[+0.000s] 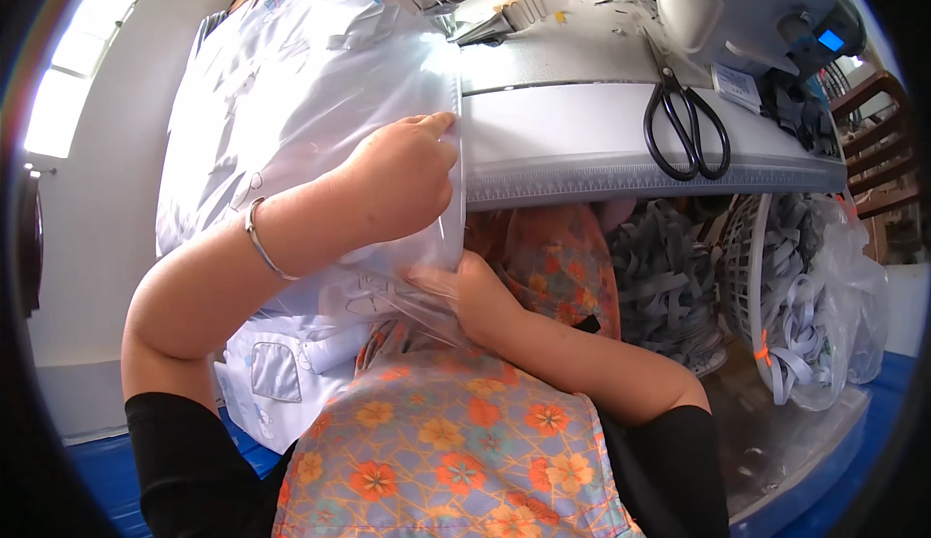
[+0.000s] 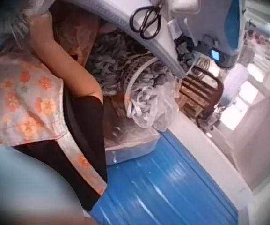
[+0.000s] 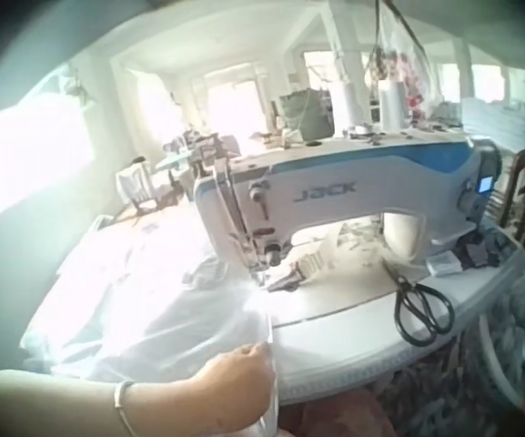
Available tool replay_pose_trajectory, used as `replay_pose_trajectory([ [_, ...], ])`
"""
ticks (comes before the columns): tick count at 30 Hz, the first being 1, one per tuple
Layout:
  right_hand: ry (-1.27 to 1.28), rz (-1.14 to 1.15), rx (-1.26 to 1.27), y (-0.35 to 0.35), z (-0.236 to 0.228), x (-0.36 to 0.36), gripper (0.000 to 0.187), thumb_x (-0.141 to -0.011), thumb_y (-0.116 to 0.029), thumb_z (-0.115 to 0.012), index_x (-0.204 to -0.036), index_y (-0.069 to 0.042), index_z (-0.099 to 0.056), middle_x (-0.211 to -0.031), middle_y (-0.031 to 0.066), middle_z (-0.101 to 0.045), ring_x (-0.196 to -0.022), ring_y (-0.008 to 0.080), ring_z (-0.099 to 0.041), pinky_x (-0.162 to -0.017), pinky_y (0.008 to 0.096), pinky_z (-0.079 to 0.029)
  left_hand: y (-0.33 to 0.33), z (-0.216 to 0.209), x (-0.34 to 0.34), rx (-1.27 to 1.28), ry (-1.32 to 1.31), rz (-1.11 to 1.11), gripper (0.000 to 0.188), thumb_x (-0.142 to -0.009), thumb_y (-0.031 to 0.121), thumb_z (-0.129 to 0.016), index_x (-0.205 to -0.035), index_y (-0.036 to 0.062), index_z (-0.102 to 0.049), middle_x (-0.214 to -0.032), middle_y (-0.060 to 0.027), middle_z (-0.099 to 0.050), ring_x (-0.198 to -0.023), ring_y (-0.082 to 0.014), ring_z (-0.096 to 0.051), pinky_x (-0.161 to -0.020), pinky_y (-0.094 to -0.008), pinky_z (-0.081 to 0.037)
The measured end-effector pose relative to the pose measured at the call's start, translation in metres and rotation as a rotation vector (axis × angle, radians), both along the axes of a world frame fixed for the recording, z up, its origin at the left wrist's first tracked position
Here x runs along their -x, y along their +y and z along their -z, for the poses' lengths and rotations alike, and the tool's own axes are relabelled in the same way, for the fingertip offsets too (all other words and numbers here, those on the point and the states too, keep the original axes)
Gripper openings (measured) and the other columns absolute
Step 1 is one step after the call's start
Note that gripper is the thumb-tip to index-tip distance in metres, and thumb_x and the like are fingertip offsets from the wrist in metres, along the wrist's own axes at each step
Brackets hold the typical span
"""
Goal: Sewing a fabric bag with a clear plastic window and a zipper using an industrial sewing machine.
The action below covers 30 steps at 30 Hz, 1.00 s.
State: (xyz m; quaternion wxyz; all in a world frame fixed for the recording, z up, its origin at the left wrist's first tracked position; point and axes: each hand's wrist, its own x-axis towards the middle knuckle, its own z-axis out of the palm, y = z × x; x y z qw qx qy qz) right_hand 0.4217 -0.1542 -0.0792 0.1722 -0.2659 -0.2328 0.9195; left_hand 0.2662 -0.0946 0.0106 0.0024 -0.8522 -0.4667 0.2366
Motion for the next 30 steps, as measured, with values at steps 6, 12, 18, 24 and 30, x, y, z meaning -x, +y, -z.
replay_pose_trajectory([
  [6,-0.090,0.059,-0.109,0.013,-0.005,0.008,0.029,-0.095,-0.013,-0.064,-0.120,0.002,-0.060,-0.105,0.0101,-0.068,-0.089,0.0175,-0.068,-0.080,0.0325,-0.056,0.028,-0.013,0.011,0.137,-0.155,-0.171,0.020,-0.085,0.014,-0.060,-0.087,0.0077,-0.079,-0.100,-0.0139,-0.070,-0.107,-0.0312,-0.064,-0.087,-0.0385,-0.056],
  [12,-0.074,0.147,-0.020,0.025,-0.026,0.016,0.027,-0.098,-0.014,-0.062,-0.120,0.002,-0.060,-0.103,0.0098,-0.068,-0.088,0.0179,-0.068,-0.079,0.0328,-0.056,0.047,-0.020,0.024,0.100,-0.065,-0.079,0.021,-0.087,0.015,-0.059,-0.086,0.0053,-0.078,-0.102,-0.0160,-0.070,-0.103,-0.0314,-0.066,-0.084,-0.0408,-0.058],
  [18,0.071,-0.139,-0.434,0.008,0.097,0.000,0.026,-0.099,-0.020,-0.060,-0.116,0.000,-0.063,-0.101,0.0082,-0.068,-0.092,0.0193,-0.066,-0.082,0.0349,-0.054,0.034,-0.038,-0.001,0.069,-0.091,-0.123,0.026,-0.086,0.022,-0.061,-0.098,0.0036,-0.076,-0.108,-0.0172,-0.070,-0.102,-0.0329,-0.068,-0.084,-0.0415,-0.057],
  [24,-0.108,-0.565,-0.771,0.004,0.034,0.021,0.033,-0.097,-0.031,-0.065,-0.115,-0.003,-0.065,-0.100,0.0044,-0.066,-0.091,0.0138,-0.059,-0.082,0.0335,-0.049,-0.005,-0.019,-0.011,-0.088,0.153,-0.231,0.054,-0.088,0.032,-0.064,-0.127,-0.0049,-0.061,-0.137,-0.0231,-0.056,-0.131,-0.0327,-0.052,-0.107,-0.0480,-0.043],
  [30,-0.068,-0.270,-0.267,-0.001,-0.006,0.000,0.035,-0.096,-0.028,-0.066,-0.119,-0.002,-0.064,-0.106,0.0030,-0.065,-0.097,0.0117,-0.057,-0.088,0.0316,-0.047,-0.012,0.034,0.027,-0.383,-0.451,-0.260,0.065,-0.092,0.035,-0.062,-0.138,-0.0086,-0.048,-0.143,-0.0242,-0.049,-0.137,-0.0348,-0.045,-0.116,-0.0504,-0.033],
])
